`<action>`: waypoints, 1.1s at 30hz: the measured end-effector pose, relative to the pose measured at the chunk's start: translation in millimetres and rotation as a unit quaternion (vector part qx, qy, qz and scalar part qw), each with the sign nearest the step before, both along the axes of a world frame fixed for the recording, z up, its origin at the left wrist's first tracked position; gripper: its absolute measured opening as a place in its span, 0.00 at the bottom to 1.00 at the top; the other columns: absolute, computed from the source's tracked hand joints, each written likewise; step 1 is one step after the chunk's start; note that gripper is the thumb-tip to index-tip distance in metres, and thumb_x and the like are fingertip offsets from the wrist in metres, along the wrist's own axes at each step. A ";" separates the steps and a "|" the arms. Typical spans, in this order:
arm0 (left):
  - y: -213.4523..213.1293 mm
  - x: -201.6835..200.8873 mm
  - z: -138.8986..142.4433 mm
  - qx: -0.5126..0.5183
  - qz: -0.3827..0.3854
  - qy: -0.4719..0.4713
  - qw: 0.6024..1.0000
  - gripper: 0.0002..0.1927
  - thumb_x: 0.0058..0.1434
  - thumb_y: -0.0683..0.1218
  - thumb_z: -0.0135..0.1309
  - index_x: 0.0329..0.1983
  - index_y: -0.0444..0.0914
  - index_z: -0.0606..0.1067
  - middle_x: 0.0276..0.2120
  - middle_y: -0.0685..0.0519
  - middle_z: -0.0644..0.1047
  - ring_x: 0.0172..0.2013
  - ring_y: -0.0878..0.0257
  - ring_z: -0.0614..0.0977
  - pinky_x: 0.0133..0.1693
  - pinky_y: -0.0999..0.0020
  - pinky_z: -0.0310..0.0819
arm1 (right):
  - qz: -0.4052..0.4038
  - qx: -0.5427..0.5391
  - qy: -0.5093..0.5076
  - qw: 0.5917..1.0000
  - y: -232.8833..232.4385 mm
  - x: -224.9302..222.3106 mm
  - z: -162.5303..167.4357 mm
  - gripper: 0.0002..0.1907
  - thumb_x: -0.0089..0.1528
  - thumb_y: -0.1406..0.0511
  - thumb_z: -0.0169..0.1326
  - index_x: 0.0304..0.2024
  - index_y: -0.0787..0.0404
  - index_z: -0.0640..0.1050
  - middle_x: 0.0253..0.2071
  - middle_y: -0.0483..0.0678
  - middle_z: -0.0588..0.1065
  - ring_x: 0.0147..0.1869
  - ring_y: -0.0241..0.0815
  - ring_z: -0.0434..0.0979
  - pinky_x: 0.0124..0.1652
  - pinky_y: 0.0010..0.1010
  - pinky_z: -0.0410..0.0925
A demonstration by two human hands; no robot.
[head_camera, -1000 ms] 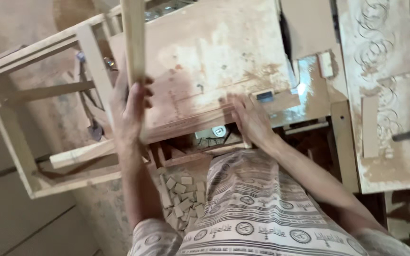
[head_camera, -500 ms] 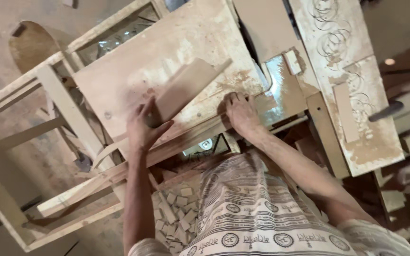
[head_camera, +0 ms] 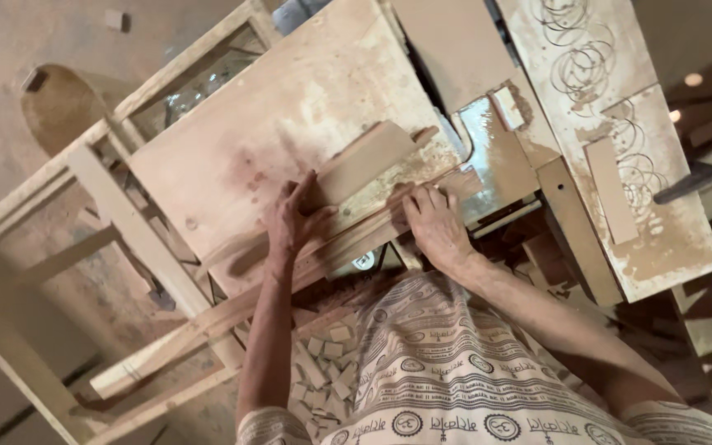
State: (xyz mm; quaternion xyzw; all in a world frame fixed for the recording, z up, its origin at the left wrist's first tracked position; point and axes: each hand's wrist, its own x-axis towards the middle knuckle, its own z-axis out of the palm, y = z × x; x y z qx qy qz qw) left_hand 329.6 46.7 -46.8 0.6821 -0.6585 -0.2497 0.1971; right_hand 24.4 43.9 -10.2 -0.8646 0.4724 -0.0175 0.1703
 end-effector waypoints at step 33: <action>-42.3 -137.9 -20.1 0.095 0.000 -0.076 0.993 0.34 0.54 0.47 0.65 0.66 0.48 0.72 0.50 0.47 0.74 0.50 0.51 0.77 0.51 0.48 0.66 | -0.517 0.432 -0.346 0.653 10.4 -41.8 -104.1 0.20 0.67 0.57 0.55 0.28 0.68 0.80 0.20 0.49 0.77 0.19 0.35 0.73 0.20 0.28 0.67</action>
